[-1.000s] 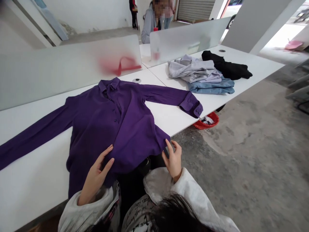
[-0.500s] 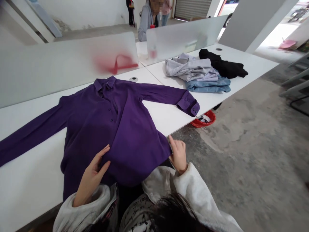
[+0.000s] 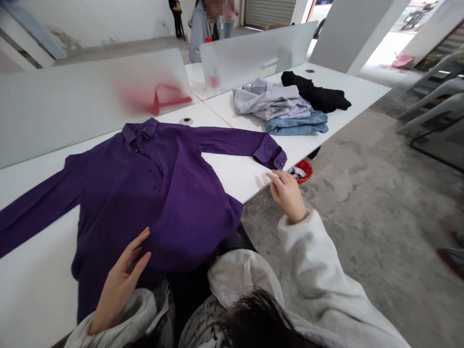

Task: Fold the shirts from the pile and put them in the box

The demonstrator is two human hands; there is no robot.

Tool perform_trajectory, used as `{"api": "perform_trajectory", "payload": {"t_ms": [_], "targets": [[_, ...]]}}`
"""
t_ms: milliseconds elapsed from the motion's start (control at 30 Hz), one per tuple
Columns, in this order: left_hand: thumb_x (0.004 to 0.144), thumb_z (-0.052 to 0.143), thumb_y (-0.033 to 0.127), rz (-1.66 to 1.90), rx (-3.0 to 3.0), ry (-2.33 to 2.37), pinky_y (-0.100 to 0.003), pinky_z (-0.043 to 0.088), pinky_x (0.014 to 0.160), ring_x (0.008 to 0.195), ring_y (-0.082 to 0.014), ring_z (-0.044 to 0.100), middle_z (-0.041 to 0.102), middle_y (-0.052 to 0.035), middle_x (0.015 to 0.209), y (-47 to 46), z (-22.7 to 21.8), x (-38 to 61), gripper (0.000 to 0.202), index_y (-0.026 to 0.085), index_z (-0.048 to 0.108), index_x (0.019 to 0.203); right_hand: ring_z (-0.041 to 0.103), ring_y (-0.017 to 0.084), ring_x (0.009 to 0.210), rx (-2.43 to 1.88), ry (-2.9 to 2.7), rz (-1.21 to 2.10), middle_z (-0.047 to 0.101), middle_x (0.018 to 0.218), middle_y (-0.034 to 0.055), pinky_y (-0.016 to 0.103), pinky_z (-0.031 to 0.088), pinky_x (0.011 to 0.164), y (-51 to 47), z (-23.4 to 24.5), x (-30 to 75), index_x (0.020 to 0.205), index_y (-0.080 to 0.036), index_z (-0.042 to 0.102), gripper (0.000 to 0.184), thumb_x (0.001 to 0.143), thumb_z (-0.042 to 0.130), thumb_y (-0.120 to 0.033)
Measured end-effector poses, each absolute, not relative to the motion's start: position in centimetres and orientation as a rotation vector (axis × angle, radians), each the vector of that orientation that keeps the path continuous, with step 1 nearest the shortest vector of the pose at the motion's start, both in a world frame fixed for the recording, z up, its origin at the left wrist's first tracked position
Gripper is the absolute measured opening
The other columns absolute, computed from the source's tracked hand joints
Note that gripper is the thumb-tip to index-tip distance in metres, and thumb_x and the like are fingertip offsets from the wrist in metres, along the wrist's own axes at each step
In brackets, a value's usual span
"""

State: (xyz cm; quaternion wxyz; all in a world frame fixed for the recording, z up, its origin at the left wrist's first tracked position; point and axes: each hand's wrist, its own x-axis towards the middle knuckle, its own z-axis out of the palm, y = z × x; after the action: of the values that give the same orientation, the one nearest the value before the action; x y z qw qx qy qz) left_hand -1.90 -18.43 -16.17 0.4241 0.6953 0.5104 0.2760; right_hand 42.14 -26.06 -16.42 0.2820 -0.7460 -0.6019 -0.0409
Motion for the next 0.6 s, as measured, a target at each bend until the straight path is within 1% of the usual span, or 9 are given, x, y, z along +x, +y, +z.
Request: {"api": "perform_trajectory", "payload": {"t_ms": [67, 133, 200, 267, 333, 400, 500, 567, 600], "targets": [[0.088, 0.053, 0.043, 0.674, 1.770, 1.263, -0.047, 0.029, 0.113, 0.134, -0.0244, 0.040, 0.044, -0.0031, 0.145, -18.4, -16.1, -1.9, 0.043, 0.031, 0.050, 0.129, 0.033, 0.032, 0.134, -2.163, -1.587, -0.307, 0.044, 0.142, 0.0153, 0.053, 0.030, 0.108, -23.7, -17.1, 44.6, 0.135, -0.017, 0.049, 0.048, 0.092, 0.043, -0.035], [0.087, 0.053, 0.043, 0.654, 1.793, 1.248, -0.046, 0.032, 0.112, 0.135, -0.0247, 0.038, 0.044, -0.0028, 0.145, -18.4, -16.1, -2.1, 0.042, 0.032, 0.051, 0.128, 0.028, 0.035, 0.137, -2.277, -1.606, -0.332, 0.038, 0.147, 0.0159, 0.056, 0.028, 0.106, -21.7, -17.9, 46.4, 0.141, -0.016, 0.042, 0.057, 0.091, 0.045, -0.041], [0.087, 0.053, 0.044, 0.635, 1.795, 1.250, -0.044, 0.036, 0.109, 0.135, -0.0253, 0.038, 0.044, -0.0030, 0.145, -18.3, -16.2, -2.3, 0.042, 0.032, 0.052, 0.128, 0.031, 0.037, 0.135, -2.323, -1.647, -0.304, 0.040, 0.145, 0.0174, 0.057, 0.032, 0.103, -20.7, -18.5, 47.3, 0.144, -0.015, 0.037, 0.063, 0.090, 0.046, -0.046], [0.087, 0.053, 0.044, 0.629, 1.794, 1.263, -0.044, 0.038, 0.107, 0.134, -0.0260, 0.039, 0.045, -0.0029, 0.145, -18.2, -16.4, -2.9, 0.043, 0.032, 0.052, 0.128, 0.037, 0.037, 0.131, -2.316, -1.721, -0.315, 0.045, 0.140, 0.0196, 0.054, 0.036, 0.101, -20.5, -18.7, 47.2, 0.144, -0.014, 0.037, 0.062, 0.091, 0.045, -0.046], [0.086, 0.054, 0.045, 0.626, 1.796, 1.279, -0.044, 0.038, 0.106, 0.134, -0.0265, 0.040, 0.045, -0.0021, 0.145, -17.9, -16.7, -3.6, 0.044, 0.033, 0.052, 0.129, 0.043, 0.036, 0.126, -2.320, -1.808, -0.366, 0.050, 0.135, 0.0214, 0.052, 0.040, 0.098, -20.7, -18.4, 46.6, 0.142, -0.014, 0.041, 0.056, 0.093, 0.042, -0.041], [0.085, 0.055, 0.046, 0.613, 1.793, 1.302, -0.044, 0.039, 0.105, 0.133, -0.0268, 0.041, 0.046, -0.0012, 0.144, -17.6, -17.0, -4.3, 0.047, 0.034, 0.051, 0.130, 0.050, 0.036, 0.119, -2.379, -1.872, -0.412, 0.053, 0.131, 0.0222, 0.050, 0.044, 0.093, -21.1, -17.9, 45.6, 0.141, -0.016, 0.045, 0.048, 0.095, 0.038, -0.030], [0.083, 0.057, 0.048, 0.600, 1.773, 1.328, -0.043, 0.040, 0.104, 0.132, -0.0276, 0.042, 0.048, -0.0018, 0.143, -17.2, -16.9, -4.8, 0.050, 0.033, 0.052, 0.130, 0.056, 0.035, 0.111, -2.502, -1.923, -0.442, 0.055, 0.128, 0.0218, 0.046, 0.050, 0.083, -21.2, -16.9, 44.5, 0.138, -0.018, 0.048, 0.048, 0.092, 0.034, -0.015], [0.082, 0.057, 0.049, 0.603, 1.759, 1.328, -0.042, 0.039, 0.104, 0.132, -0.0277, 0.042, 0.049, -0.0031, 0.142, -17.2, -16.7, -4.8, 0.050, 0.030, 0.054, 0.129, 0.058, 0.033, 0.109, -2.533, -1.964, -0.428, 0.056, 0.128, 0.0209, 0.041, 0.052, 0.077, -21.1, -16.2, 44.5, 0.136, -0.017, 0.049, 0.049, 0.090, 0.034, -0.011], [0.082, 0.058, 0.049, 0.605, 1.755, 1.327, -0.041, 0.038, 0.104, 0.131, -0.0273, 0.042, 0.049, -0.0034, 0.142, -17.2, -16.7, -4.8, 0.050, 0.029, 0.054, 0.128, 0.060, 0.031, 0.106, -2.533, -1.974, -0.399, 0.059, 0.124, 0.0200, 0.039, 0.053, 0.075, -21.0, -15.9, 44.8, 0.134, -0.017, 0.050, 0.047, 0.090, 0.035, -0.011]]}}
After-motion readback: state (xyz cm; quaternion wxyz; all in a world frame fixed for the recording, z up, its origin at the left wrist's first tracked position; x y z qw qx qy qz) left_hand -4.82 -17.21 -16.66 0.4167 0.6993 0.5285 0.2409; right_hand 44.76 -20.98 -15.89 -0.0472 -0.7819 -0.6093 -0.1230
